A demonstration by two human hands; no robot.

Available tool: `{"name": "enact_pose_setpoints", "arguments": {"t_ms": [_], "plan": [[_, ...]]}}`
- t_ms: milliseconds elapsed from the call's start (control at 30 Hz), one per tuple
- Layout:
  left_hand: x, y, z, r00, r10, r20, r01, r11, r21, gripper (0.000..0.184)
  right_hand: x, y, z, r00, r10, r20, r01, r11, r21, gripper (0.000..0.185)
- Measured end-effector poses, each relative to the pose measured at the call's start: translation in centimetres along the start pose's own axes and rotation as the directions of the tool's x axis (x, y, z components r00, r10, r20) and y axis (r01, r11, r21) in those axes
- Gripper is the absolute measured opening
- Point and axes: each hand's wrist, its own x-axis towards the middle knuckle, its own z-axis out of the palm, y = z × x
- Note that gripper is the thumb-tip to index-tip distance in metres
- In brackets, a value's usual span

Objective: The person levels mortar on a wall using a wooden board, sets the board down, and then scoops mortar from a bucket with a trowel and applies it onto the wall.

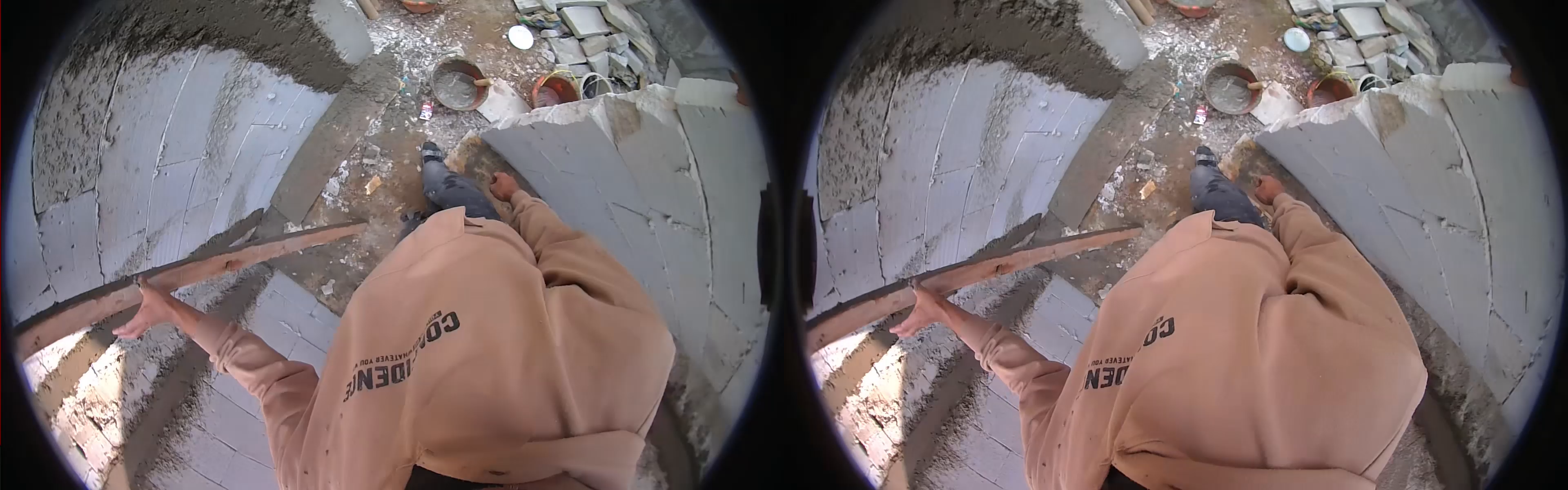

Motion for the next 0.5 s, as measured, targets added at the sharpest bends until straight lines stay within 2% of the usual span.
{"name": "enact_pose_setpoints", "arguments": {"t_ms": [67, 167, 200, 267, 300, 333, 367, 400, 433, 467, 500], "plan": [[-2.4, 6.6, -3.6, 0.989, 0.139, -0.041, -0.138, 0.99, 0.037, 0.127, 1.0, 0.5, -0.4, 0.998, 0.059, 0.031, -0.058, 0.998, -0.027, 0.025], [-5.9, 12.6, -4.2, 0.945, 0.274, 0.18, -0.277, 0.961, -0.008, 0.105, 3.6, 1.1, -1.5, 0.997, 0.076, 0.022, -0.076, 0.997, -0.007, 0.025], [-6.6, 13.4, -3.0, 0.918, 0.206, 0.338, -0.15, 0.972, -0.182, 0.097, 4.3, 0.9, -2.4, 0.999, 0.047, -0.005, -0.047, 0.998, 0.04, 0.024], [-8.5, 14.6, 0.4, 0.755, 0.15, 0.639, 0.186, 0.885, -0.428, 0.082, 5.3, -0.3, -4.8, 0.999, -0.006, -0.039, 0.011, 0.989, 0.149, 0.024], [-9.5, 13.6, 3.3, 0.569, 0.074, 0.819, 0.526, 0.733, -0.431, 0.074, 5.3, -1.3, -6.4, 0.998, -0.027, -0.048, 0.037, 0.977, 0.208, 0.026], [-10.9, 12.3, 6.3, 0.321, 0.074, 0.944, 0.8, 0.512, -0.312, 0.068, 4.7, -2.8, -8.1, 0.997, 0.066, -0.026, -0.042, 0.846, 0.531, 0.03], [-13.1, 12.1, 8.2, 0.205, 0.134, 0.969, 0.573, 0.786, -0.231, 0.065, 3.8, -4.4, -9.7, 0.989, 0.145, 0.023, -0.107, 0.608, 0.787, 0.034], [-15.4, 11.9, 10.0, 0.078, 0.15, 0.986, 0.252, 0.953, -0.165, 0.061, 2.7, -5.0, -10.2, 0.975, 0.202, 0.092, -0.15, 0.293, 0.944, 0.038], [-17.5, 11.8, 11.6, -0.044, 0.129, 0.991, -0.118, 0.984, -0.133, 0.058, 1.4, -4.5, -9.3, 0.962, 0.27, 0.04, -0.21, 0.64, 0.739, 0.041], [-19.6, 11.5, 13.1, -0.144, 0.084, 0.986, -0.476, 0.868, -0.143, 0.056, -0.3, -4.0, -8.2, 0.946, 0.322, -0.032, -0.281, 0.865, 0.416, 0.044], [-21.7, 10.4, 13.5, -0.167, 0.313, 0.935, -0.569, 0.744, -0.351, 0.053, -1.9, -3.0, -7.1, 0.93, 0.351, -0.114, -0.35, 0.936, 0.025, 0.048]]}}
